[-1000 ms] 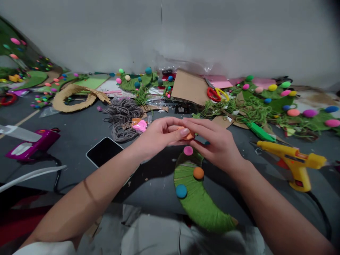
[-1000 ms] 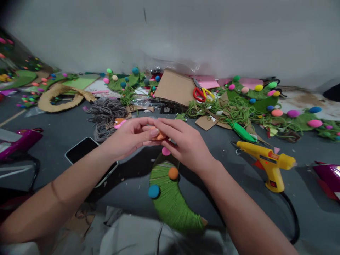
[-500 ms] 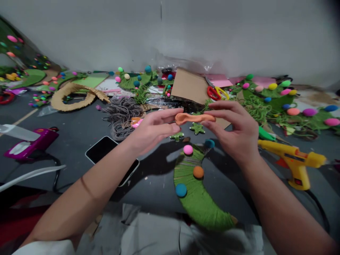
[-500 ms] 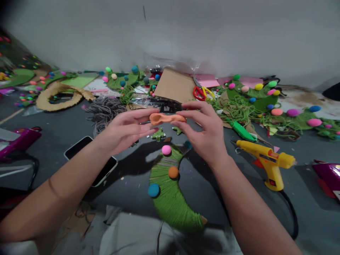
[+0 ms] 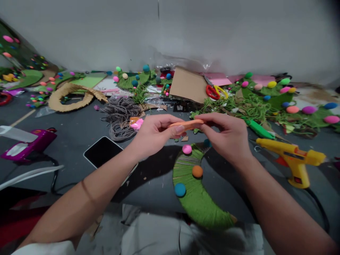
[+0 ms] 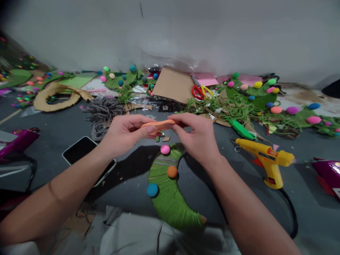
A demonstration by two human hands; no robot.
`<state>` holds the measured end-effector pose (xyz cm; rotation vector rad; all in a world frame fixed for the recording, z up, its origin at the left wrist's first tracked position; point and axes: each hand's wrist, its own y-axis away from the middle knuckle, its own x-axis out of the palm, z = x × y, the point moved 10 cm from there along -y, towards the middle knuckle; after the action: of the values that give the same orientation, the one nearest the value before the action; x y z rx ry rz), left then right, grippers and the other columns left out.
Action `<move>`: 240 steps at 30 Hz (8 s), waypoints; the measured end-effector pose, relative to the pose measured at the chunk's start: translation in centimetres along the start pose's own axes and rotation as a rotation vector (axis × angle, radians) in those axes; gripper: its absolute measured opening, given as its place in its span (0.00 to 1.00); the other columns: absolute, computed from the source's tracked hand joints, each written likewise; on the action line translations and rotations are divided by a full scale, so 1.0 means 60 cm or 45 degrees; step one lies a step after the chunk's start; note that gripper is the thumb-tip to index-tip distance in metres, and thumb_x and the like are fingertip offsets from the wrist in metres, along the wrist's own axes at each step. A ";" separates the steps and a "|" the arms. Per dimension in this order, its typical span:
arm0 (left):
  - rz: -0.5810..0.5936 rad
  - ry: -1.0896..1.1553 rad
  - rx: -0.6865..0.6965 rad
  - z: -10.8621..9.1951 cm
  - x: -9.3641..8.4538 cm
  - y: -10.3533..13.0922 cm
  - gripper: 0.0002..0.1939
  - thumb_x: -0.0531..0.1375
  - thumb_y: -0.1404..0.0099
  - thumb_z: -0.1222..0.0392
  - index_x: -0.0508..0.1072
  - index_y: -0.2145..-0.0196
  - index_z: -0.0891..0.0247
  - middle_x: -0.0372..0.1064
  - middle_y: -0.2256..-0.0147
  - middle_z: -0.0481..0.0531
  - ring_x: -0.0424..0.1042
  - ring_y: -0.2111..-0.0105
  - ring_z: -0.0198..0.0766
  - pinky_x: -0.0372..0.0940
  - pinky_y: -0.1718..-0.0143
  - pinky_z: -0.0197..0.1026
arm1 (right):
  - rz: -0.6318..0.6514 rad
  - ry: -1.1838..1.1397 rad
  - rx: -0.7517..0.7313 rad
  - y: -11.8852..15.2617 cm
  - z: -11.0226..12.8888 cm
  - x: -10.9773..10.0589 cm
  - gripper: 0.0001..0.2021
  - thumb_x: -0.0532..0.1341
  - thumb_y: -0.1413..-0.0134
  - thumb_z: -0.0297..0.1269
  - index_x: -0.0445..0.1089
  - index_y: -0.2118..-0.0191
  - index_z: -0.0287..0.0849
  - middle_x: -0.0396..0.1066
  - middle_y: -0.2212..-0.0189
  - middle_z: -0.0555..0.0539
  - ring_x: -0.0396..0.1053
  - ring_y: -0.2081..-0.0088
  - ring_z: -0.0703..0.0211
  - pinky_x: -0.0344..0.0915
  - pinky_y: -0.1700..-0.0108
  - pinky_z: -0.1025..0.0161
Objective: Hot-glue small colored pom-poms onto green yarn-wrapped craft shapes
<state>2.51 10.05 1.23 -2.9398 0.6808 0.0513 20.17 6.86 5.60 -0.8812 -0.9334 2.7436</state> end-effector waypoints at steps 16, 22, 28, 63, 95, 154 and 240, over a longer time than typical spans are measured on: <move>0.124 0.120 -0.065 0.008 0.029 0.006 0.17 0.74 0.37 0.56 0.79 0.54 0.66 0.82 0.58 0.55 0.82 0.58 0.39 0.75 0.52 0.40 | 0.115 -0.198 0.121 0.009 0.000 0.040 0.07 0.70 0.42 0.34 0.84 0.58 0.47 0.85 0.61 0.48 0.82 0.62 0.54 0.79 0.57 0.57; 0.114 0.052 -0.067 0.010 0.010 -0.002 0.19 0.72 0.35 0.57 0.77 0.50 0.66 0.82 0.54 0.58 0.82 0.54 0.43 0.75 0.48 0.44 | -0.151 -0.207 0.311 -0.009 -0.060 -0.027 0.04 0.73 0.45 0.39 0.83 0.65 0.46 0.83 0.69 0.49 0.81 0.67 0.54 0.79 0.63 0.58; 0.229 0.207 -0.190 0.027 0.035 0.008 0.42 0.76 0.42 0.61 0.63 0.34 0.62 0.69 0.35 0.65 0.74 0.38 0.50 0.70 0.38 0.49 | 0.065 -0.296 0.306 -0.006 -0.061 0.008 0.22 0.76 0.52 0.41 0.79 0.49 0.45 0.83 0.54 0.44 0.82 0.56 0.51 0.80 0.57 0.57; 0.159 0.825 -0.409 0.033 0.047 0.005 0.14 0.73 0.36 0.52 0.83 0.58 0.63 0.83 0.59 0.53 0.82 0.56 0.38 0.76 0.56 0.35 | 0.285 -0.042 -0.359 0.026 0.069 0.060 0.31 0.68 0.36 0.36 0.64 0.29 0.48 0.66 0.30 0.40 0.64 0.29 0.48 0.64 0.29 0.48; 0.162 0.329 -0.232 0.031 0.019 -0.004 0.14 0.74 0.37 0.53 0.82 0.56 0.61 0.82 0.61 0.52 0.80 0.64 0.34 0.76 0.62 0.33 | 0.286 0.084 -0.459 0.020 0.056 0.033 0.21 0.70 0.37 0.37 0.74 0.39 0.44 0.78 0.48 0.41 0.78 0.50 0.55 0.74 0.48 0.60; 0.023 0.061 0.040 -0.015 -0.016 -0.012 0.11 0.72 0.34 0.51 0.85 0.58 0.58 0.80 0.65 0.50 0.71 0.72 0.29 0.68 0.70 0.31 | 0.221 -0.399 0.357 -0.002 -0.052 0.012 0.10 0.75 0.47 0.45 0.83 0.63 0.45 0.80 0.72 0.50 0.75 0.74 0.62 0.73 0.71 0.66; 0.041 -0.124 -0.079 0.013 -0.009 -0.013 0.11 0.60 0.28 0.56 0.74 0.53 0.64 0.77 0.63 0.53 0.69 0.73 0.30 0.69 0.70 0.35 | 0.003 0.592 0.379 -0.013 -0.209 -0.085 0.12 0.66 0.44 0.39 0.81 0.56 0.42 0.82 0.59 0.38 0.78 0.61 0.45 0.74 0.54 0.47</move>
<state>2.37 11.08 0.56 -2.9620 0.7247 0.2216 31.36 12.62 0.52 -1.3640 -0.4269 2.4162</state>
